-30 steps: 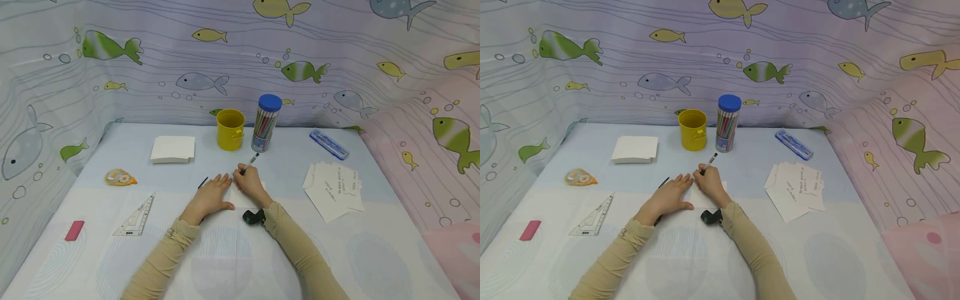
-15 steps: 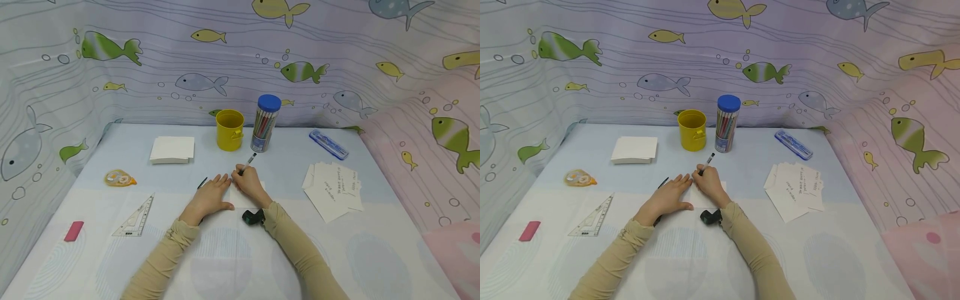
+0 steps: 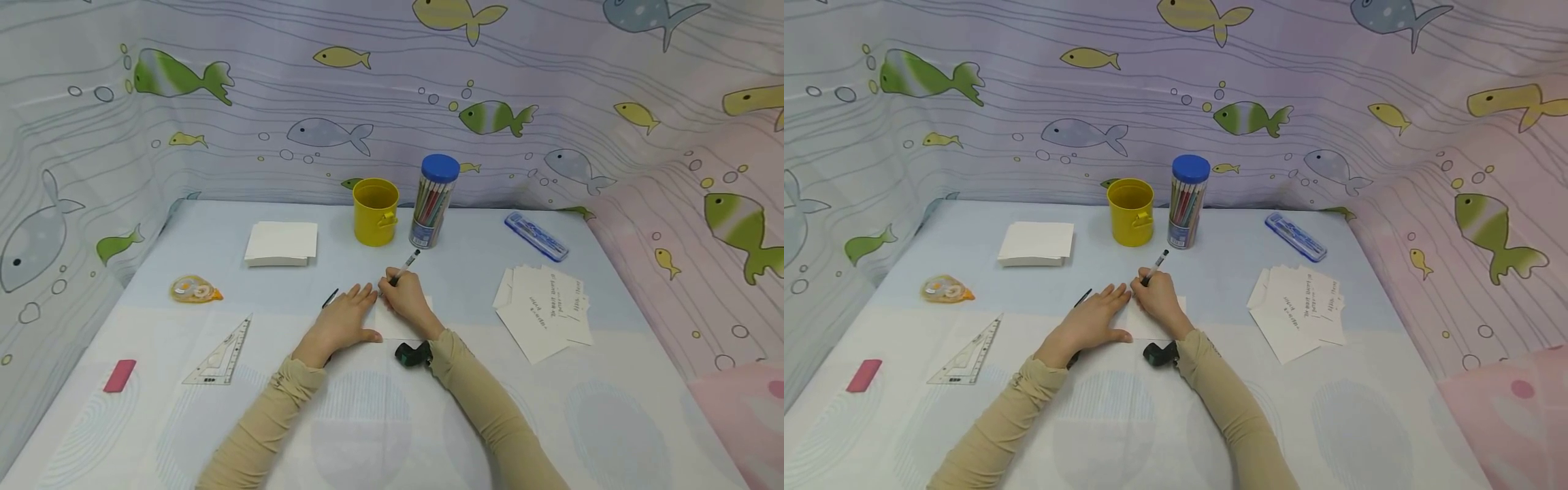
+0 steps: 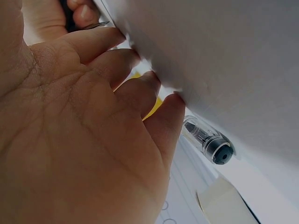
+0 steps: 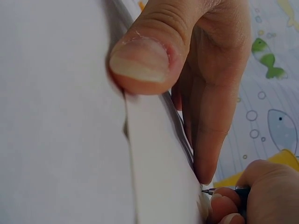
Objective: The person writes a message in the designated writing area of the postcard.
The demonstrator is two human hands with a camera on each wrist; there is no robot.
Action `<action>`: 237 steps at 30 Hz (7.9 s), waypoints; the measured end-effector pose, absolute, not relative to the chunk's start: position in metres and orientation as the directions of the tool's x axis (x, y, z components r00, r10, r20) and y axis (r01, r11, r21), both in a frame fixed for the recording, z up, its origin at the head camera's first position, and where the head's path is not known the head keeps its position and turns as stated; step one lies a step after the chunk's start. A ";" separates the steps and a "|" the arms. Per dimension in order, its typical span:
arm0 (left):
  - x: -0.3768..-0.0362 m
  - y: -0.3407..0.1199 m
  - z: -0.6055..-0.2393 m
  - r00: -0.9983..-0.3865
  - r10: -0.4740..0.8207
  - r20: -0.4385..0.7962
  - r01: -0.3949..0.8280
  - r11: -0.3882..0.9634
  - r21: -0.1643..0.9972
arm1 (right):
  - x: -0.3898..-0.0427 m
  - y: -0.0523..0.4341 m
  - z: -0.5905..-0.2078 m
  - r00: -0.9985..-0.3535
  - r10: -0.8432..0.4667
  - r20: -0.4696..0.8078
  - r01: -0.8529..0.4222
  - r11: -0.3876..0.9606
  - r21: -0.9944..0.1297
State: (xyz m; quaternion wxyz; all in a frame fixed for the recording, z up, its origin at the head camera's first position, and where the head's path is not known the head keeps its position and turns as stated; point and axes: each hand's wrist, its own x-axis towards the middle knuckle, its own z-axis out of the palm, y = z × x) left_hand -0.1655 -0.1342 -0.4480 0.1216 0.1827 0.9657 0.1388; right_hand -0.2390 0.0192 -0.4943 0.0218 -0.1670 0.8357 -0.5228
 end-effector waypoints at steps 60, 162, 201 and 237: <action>-0.165 -0.134 -0.448 -0.904 0.379 -0.198 0.324 0.909 0.261 | -0.240 0.024 -0.492 -0.949 -0.289 0.124 -0.243 0.421 -0.874; -0.165 -0.132 -0.450 -0.902 0.385 -0.195 0.325 0.903 0.282 | -0.243 0.027 -0.495 -0.944 -0.302 0.134 -0.275 0.495 -0.824; -0.166 -0.131 -0.453 -0.901 0.391 -0.189 0.320 0.892 0.318 | -0.240 0.031 -0.497 -0.958 -0.197 0.209 -0.275 0.422 -0.864; -0.163 -0.127 -0.441 -0.896 0.360 -0.260 0.295 0.920 0.259 | -0.241 0.037 -0.495 -0.937 -0.322 0.136 -0.260 0.380 -0.888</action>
